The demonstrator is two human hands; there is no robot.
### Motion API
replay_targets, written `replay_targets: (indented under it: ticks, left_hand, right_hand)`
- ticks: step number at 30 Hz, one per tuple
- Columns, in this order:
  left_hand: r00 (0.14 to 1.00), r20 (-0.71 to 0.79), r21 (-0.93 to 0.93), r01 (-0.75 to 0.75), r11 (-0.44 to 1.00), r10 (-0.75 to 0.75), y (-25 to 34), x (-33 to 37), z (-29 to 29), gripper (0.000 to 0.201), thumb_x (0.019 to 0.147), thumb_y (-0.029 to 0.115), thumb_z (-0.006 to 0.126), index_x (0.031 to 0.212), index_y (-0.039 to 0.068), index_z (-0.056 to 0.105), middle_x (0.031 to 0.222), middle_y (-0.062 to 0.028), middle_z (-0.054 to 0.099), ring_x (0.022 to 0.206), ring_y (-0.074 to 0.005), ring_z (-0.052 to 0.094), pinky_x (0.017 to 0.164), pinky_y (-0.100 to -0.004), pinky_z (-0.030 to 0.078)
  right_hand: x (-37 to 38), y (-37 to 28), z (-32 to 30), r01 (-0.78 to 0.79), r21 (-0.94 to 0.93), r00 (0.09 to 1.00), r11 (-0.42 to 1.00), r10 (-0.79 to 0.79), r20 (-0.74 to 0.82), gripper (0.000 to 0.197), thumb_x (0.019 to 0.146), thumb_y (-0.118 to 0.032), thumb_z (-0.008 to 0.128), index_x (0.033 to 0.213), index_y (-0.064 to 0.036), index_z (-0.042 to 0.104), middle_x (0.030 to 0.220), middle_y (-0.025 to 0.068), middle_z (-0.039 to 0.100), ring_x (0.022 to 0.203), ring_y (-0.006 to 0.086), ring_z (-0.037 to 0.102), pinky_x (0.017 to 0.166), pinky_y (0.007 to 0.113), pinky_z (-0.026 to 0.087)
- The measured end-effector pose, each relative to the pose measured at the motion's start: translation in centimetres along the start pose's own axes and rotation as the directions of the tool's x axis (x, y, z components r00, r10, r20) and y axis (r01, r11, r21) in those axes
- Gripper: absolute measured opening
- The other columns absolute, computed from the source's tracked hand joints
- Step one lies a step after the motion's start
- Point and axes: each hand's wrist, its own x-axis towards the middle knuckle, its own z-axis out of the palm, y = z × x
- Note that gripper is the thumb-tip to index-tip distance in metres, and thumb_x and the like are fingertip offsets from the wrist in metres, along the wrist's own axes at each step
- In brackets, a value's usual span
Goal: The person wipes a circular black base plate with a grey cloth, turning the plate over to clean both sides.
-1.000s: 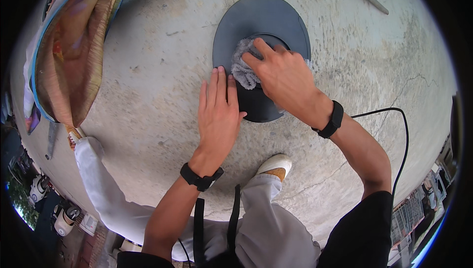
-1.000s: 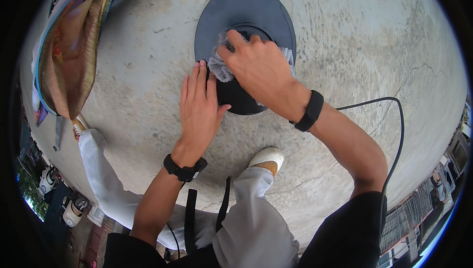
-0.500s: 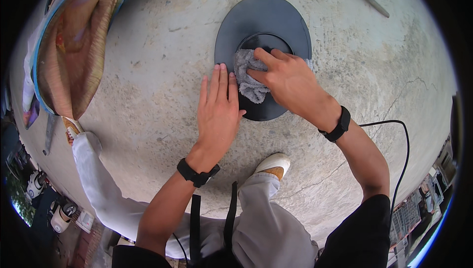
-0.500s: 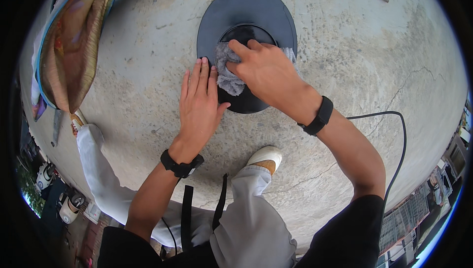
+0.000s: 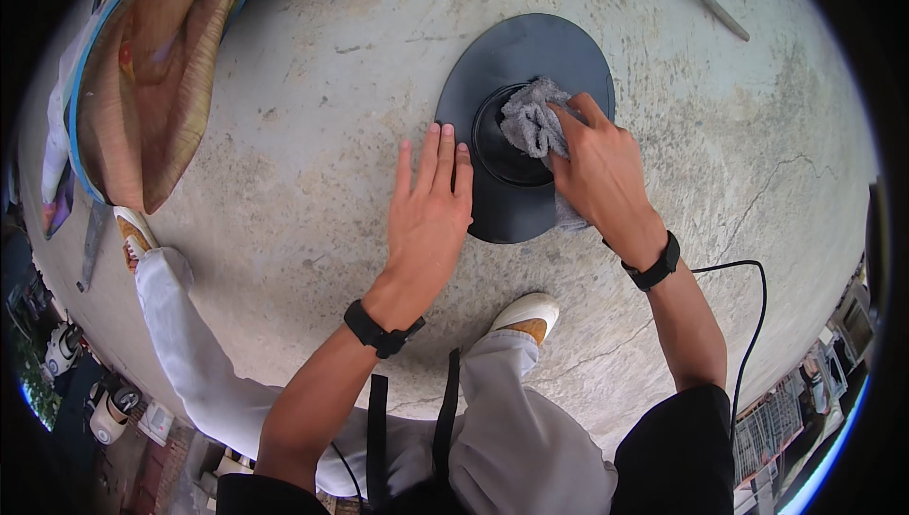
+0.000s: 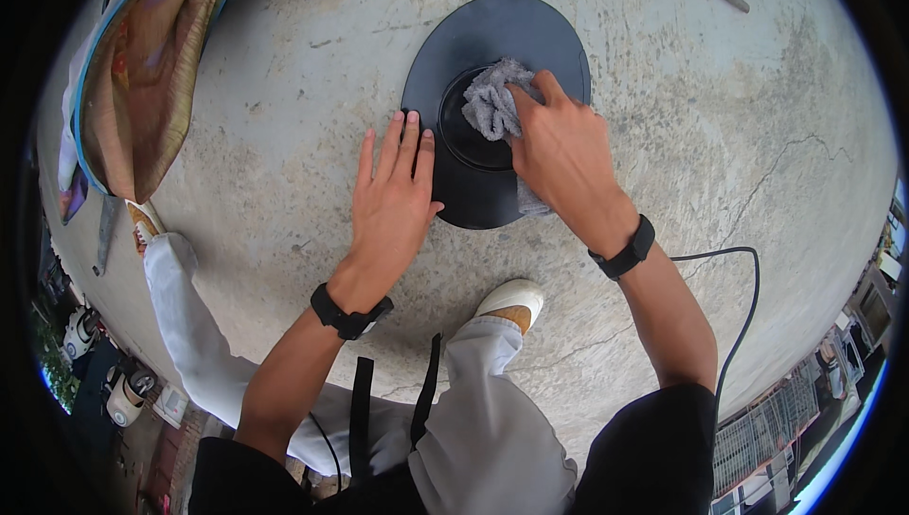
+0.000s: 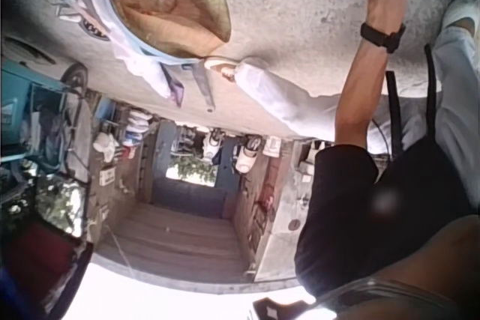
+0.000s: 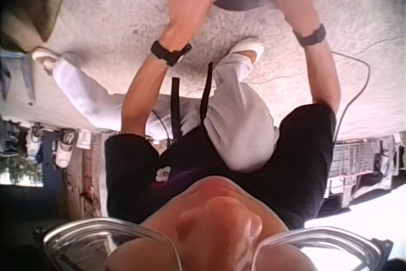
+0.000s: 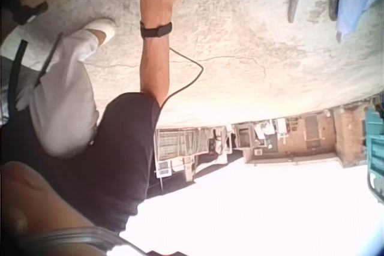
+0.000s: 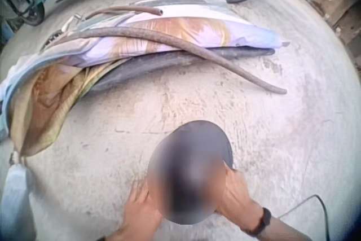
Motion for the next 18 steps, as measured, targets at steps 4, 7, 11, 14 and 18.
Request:
replay_targets:
  ticks: [4, 7, 11, 14, 18]
  left_hand:
    - [1.0, -0.001, -0.022, -0.011, 1.0, 0.011, 0.2, -0.2, 0.5, 0.1, 0.086, 0.031, 0.1, 0.168, -0.005, 0.057, 0.182, -0.0271, 0.048, 0.176, -0.04, 0.035, 0.145, -0.0611, 0.024]
    - [1.0, 0.003, -0.023, -0.009, 1.0, 0.009, 0.5, -0.1, 0.6, 0.099, 0.086, 0.032, 0.1, 0.168, -0.005, 0.057, 0.183, -0.0278, 0.047, 0.177, -0.0396, 0.034, 0.145, -0.0622, 0.023]
    - [0.999, 0.037, 0.022, 0.009, 1.0, -0.009, 1.2, -0.1, 0.8, 0.1, 0.087, 0.033, 0.1, 0.169, -0.006, 0.057, 0.184, -0.0283, 0.046, 0.178, -0.0392, 0.033, 0.145, -0.0629, 0.021]
    - [1.0, -0.013, 0.199, -0.024, 0.98, 0.027, 1.1, -0.4, 1.4, 0.103, 0.087, 0.036, 0.1, 0.169, -0.006, 0.056, 0.184, -0.0284, 0.046, 0.178, -0.0387, 0.033, 0.145, -0.0633, 0.021]
    - [1.0, 0.016, 0.125, -0.019, 0.992, 0.017, 0.8, -0.3, 0.7, 0.104, 0.086, 0.038, 0.1, 0.17, -0.005, 0.056, 0.183, -0.0276, 0.047, 0.178, -0.0376, 0.034, 0.145, -0.0634, 0.022]
  right_hand:
    - [-0.4, 0.0, 1.6, -0.043, 0.03, 0.997, 0.999, 0.045, -0.067, 0.052, 0.085, -0.003, 0.084, 0.137, -0.0094, 0.082, 0.136, 0.0164, 0.072, 0.101, 0.0381, 0.082, 0.082, 0.047, 0.07]
    - [0.6, -0.1, 1.5, 0.157, 0.03, 0.987, 0.987, -0.155, -0.042, 0.046, 0.084, -0.001, 0.082, 0.129, -0.0107, 0.084, 0.131, 0.0144, 0.069, 0.105, 0.0346, 0.079, 0.082, 0.045, 0.069]
    - [-0.8, 0.8, 0.5, 0.365, 0.017, 0.927, 0.931, -0.366, 0.087, 0.034, 0.087, -0.001, 0.08, 0.118, -0.0115, 0.087, 0.13, 0.0124, 0.069, 0.104, 0.0315, 0.077, 0.083, 0.043, 0.068]
    - [-2.1, 2.0, -1.0, 0.421, -0.062, 0.896, 0.905, -0.404, 0.183, 0.027, 0.088, -0.002, 0.08, 0.112, -0.0115, 0.088, 0.132, 0.0123, 0.069, 0.103, 0.0309, 0.078, 0.084, 0.043, 0.068]
    - [-1.1, 3.7, -2.9, 0.401, -0.179, 0.902, 0.899, -0.353, 0.249, 0.019, 0.088, -0.002, 0.081, 0.105, -0.0091, 0.085, 0.132, 0.0133, 0.07, 0.103, 0.0318, 0.079, 0.084, 0.043, 0.069]
